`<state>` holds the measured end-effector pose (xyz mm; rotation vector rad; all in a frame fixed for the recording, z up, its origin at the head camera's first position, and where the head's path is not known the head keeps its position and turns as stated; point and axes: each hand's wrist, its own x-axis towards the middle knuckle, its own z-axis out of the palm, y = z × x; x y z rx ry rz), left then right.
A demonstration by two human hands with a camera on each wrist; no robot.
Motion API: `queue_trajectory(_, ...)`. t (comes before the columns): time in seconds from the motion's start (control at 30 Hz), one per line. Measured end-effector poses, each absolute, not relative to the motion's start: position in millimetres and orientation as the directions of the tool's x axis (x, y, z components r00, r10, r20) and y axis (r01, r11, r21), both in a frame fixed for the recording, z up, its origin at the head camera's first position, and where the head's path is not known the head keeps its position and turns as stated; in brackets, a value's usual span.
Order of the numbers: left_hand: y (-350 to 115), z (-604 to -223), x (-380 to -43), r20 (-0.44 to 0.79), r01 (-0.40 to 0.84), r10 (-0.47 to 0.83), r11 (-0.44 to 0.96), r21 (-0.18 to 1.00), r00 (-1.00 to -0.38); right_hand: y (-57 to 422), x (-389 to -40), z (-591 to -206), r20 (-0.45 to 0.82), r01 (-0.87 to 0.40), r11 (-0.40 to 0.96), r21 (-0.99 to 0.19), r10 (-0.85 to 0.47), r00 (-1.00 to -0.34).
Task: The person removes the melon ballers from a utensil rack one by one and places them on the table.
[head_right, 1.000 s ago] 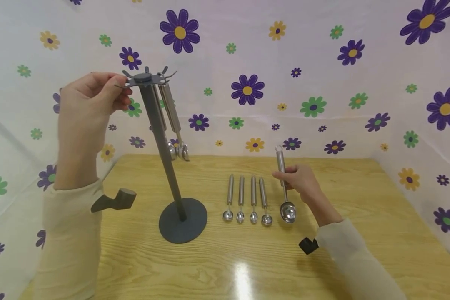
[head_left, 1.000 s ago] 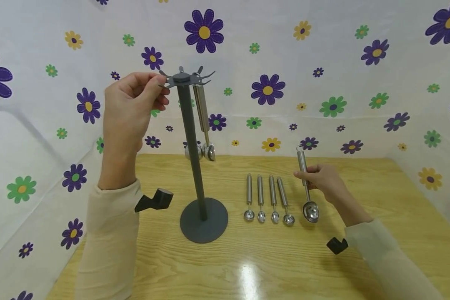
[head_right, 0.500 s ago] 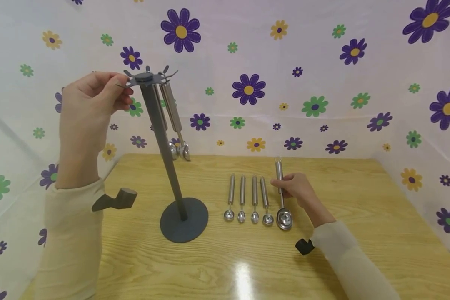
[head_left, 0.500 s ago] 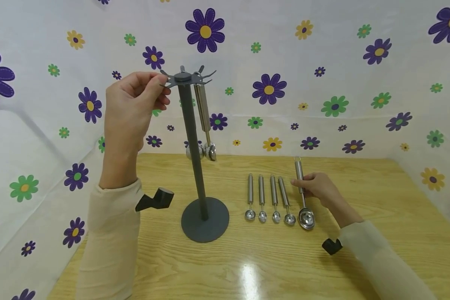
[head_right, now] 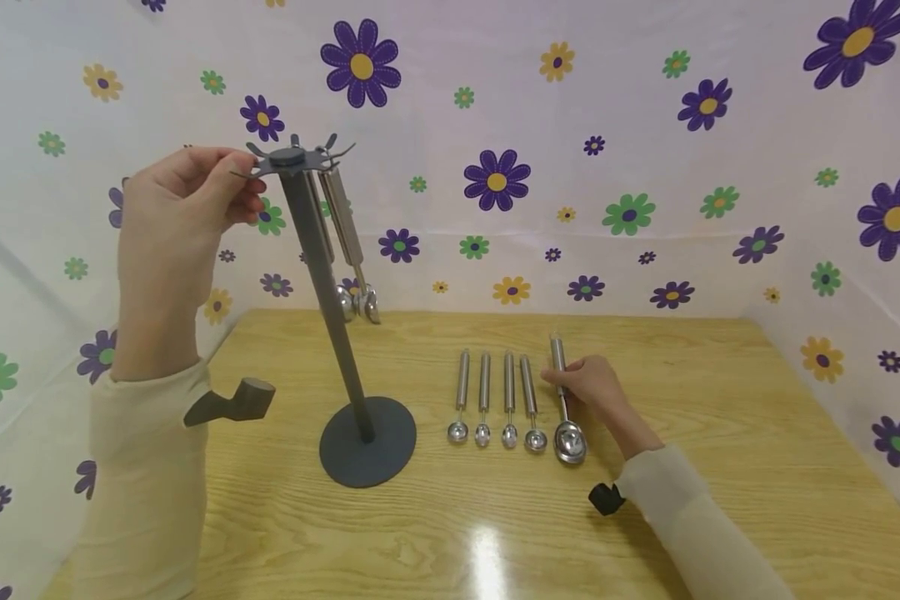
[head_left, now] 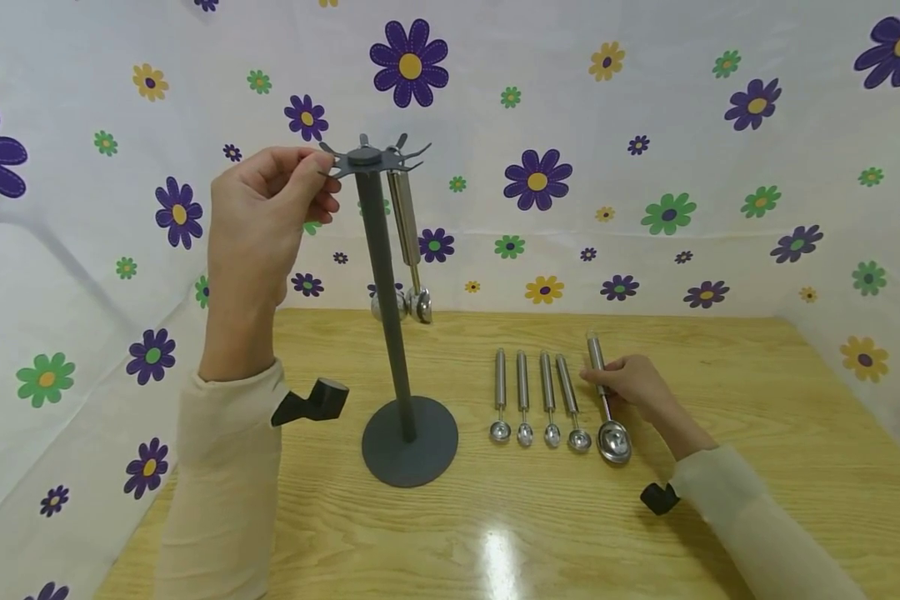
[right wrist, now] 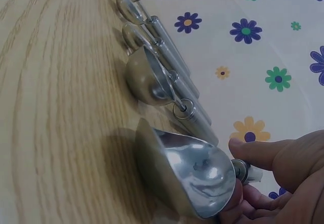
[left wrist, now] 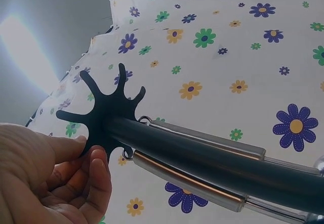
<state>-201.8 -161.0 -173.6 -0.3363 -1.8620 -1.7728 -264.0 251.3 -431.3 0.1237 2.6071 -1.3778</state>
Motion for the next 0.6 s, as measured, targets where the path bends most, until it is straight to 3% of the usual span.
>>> queue_trajectory(0.6,-159.7,-175.3,-201.4,0.532,0.529,-0.194,0.071,0.846,-0.824,247.2,-267.9,-439.6,-0.134,0.08,0.735,-0.674,-0.014,-0.991)
